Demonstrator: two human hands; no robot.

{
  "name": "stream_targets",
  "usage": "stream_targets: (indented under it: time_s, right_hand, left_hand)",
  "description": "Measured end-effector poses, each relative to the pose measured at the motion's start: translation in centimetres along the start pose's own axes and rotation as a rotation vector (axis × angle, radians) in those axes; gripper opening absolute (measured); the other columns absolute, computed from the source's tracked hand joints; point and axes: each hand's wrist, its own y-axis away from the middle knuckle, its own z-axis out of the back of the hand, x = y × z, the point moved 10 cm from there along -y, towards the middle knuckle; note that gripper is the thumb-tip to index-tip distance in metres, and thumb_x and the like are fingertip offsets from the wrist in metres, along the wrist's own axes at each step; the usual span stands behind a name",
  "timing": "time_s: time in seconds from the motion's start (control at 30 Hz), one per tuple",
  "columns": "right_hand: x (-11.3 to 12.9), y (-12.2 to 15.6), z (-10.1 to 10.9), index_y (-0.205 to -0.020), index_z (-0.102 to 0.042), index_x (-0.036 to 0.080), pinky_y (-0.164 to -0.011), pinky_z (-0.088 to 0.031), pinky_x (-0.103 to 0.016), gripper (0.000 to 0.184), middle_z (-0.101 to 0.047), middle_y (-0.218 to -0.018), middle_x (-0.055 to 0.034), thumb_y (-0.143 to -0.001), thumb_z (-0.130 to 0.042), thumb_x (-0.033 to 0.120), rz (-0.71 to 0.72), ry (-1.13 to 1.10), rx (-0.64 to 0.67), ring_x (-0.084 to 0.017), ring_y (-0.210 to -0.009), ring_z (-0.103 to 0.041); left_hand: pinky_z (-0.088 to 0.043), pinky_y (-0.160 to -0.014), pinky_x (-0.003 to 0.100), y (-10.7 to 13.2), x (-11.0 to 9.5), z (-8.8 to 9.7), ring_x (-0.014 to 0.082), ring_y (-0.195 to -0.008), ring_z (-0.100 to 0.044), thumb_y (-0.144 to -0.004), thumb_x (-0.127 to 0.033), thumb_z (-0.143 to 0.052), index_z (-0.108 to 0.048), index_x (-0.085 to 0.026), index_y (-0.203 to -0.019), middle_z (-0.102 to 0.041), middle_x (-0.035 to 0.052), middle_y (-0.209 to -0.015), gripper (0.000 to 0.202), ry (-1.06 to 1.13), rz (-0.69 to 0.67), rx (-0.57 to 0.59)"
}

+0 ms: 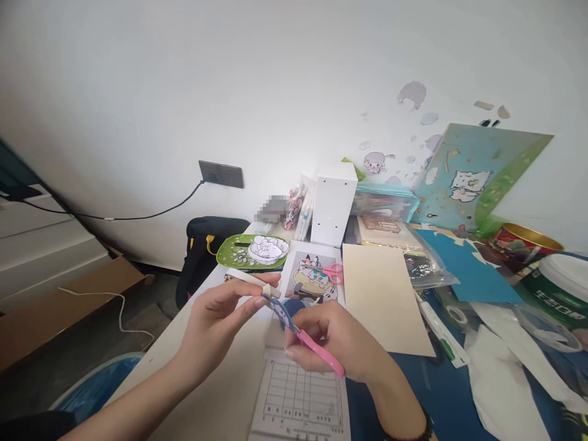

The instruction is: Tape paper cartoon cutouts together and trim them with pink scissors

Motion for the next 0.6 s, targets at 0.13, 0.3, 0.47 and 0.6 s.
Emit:
stream_targets:
  time_s: [0.13,0.3,0.47,0.6]
  right_hand:
    - [-0.21,0.11,-0.05,-0.068,-0.056,0.015,-0.045,-0.025,-0.02,0.009,-0.041,-0.057,0.0054,-0.074,-0.063,0.014,-0.028,-0.067,0.009,-0.006,-0.049,-0.031]
    - [-0.39,0.29,-0.05,-0.068,-0.057,0.015,-0.045,-0.022,-0.022,0.009,-0.038,-0.055,0.006,-0.076,-0.063,0.015,-0.035,-0.062,0.011,-0.007,-0.049,-0.027]
    - [-0.71,0.34,0.25,-0.071,-0.059,0.015,-0.044,-0.022,-0.021,0.006,-0.04,-0.055,0.0061,-0.075,-0.063,0.013,-0.062,-0.042,-0.022,-0.006,-0.048,-0.027]
    - [-0.75,0.41,0.27,-0.071,-0.06,0.015,-0.044,-0.022,-0.02,0.008,-0.039,-0.052,0.0074,-0.073,-0.066,0.011,-0.091,-0.05,-0.042,-0.005,-0.046,-0.027]
  left_hand:
    - [-0.047,-0.087,0.031,0.03,-0.38,0.05,0.0202,-0.099,-0.066,-0.082,-0.021,-0.064,-0.071,-0.023,-0.079,-0.075,0.0008,-0.094,0.008,-0.052,-0.009,0.01]
    - [-0.046,-0.087,0.029,-0.06,-0.5,0.02,0.0195,-0.101,-0.065,-0.082,-0.02,-0.064,-0.071,-0.023,-0.08,-0.075,0.0005,-0.096,0.007,-0.068,-0.02,0.012]
    - [-0.047,-0.086,0.03,-0.07,-0.52,0.01,0.0201,-0.1,-0.065,-0.082,-0.021,-0.064,-0.071,-0.022,-0.079,-0.075,0.0011,-0.094,0.007,-0.079,-0.008,0.016]
    - [-0.047,-0.085,0.028,-0.05,-0.61,0.07,0.0192,-0.099,-0.065,-0.082,-0.021,-0.064,-0.071,-0.022,-0.077,-0.074,0.0008,-0.089,0.008,-0.082,-0.013,0.011]
